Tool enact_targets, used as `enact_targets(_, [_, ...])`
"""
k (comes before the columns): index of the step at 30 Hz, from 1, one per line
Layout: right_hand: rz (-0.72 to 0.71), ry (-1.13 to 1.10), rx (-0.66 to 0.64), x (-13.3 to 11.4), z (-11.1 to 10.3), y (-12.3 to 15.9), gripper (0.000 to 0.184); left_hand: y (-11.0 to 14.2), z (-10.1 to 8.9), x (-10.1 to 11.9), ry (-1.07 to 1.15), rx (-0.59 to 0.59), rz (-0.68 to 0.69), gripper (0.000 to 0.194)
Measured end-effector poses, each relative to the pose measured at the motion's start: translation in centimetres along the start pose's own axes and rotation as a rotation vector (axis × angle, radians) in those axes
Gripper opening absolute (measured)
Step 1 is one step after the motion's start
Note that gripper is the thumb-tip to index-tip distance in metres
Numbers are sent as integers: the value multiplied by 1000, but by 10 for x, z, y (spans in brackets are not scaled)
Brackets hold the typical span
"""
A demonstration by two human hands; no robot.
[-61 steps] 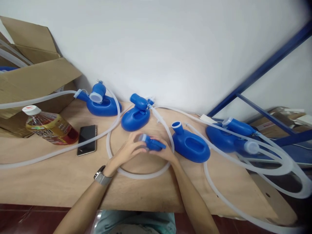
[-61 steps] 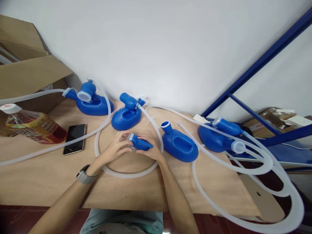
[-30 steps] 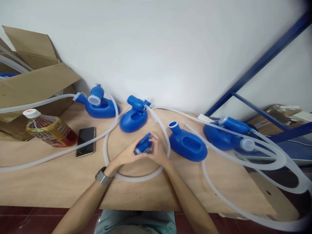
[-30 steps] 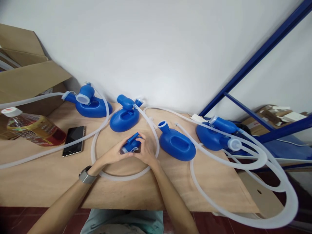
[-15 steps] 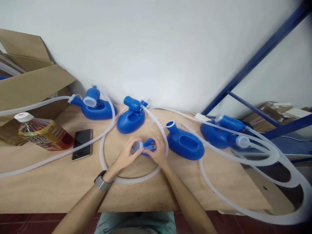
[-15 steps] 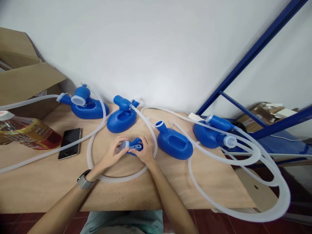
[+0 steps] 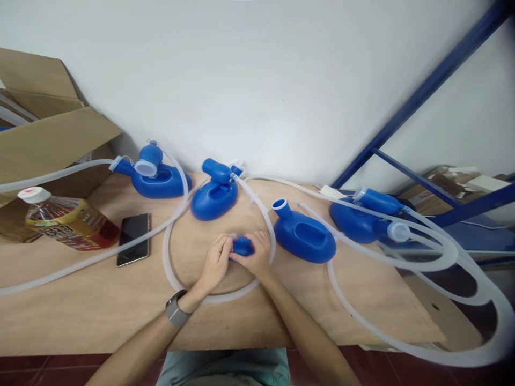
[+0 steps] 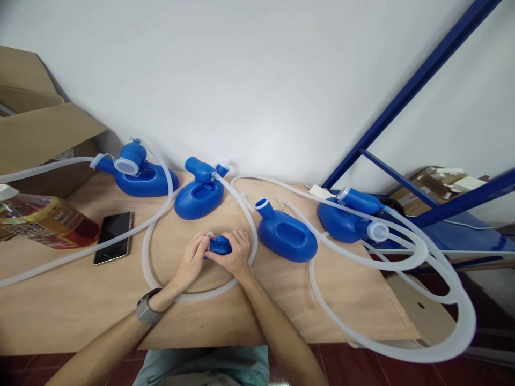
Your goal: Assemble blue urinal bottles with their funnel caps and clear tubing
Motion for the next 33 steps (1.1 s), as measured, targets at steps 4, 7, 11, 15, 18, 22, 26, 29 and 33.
enact_targets(4, [3,-80,-50,2,1,-3,47,-7,-2,-5,4,-92,-21,34])
enact_targets(7, [10,-208,-169,0,2,-8,49,-10,-4,-8,-27,-167,-14,36])
enact_targets(11, [133,-292,-193,1,1,-12,27,-12,-5,-11,-50,-171,-24,41])
enact_targets(15, [215,-241,-113,2,1,-11,15,-10,-2,-8,-47,-146,-34,42])
enact_targets(18, [229,-217,-70,2,3,-7,12,-6,-1,-4,-41,-94,-42,41])
enact_targets(22, [226,-194,-19,3,4,-1,11,0,-3,-4,-28,12,-61,33])
enact_targets(26, [206,-172,-2,0,4,1,11,0,-11,-7,13,135,-99,16])
enact_targets(29, [188,-152,-4,-1,3,2,10,-1,-14,-7,41,151,-125,16])
enact_targets(33, [150,-125,8,0,0,2,11,0,-10,-6,84,117,-151,14])
Point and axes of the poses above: each hand's wrist, its own y-axis away from the middle knuckle, its own z-axis out of the palm, x = y × z, the point moved 6 cm from there along -y, towards the middle knuckle, and after that the axes turned 4 degrees about -z, right-handed, at the moved point
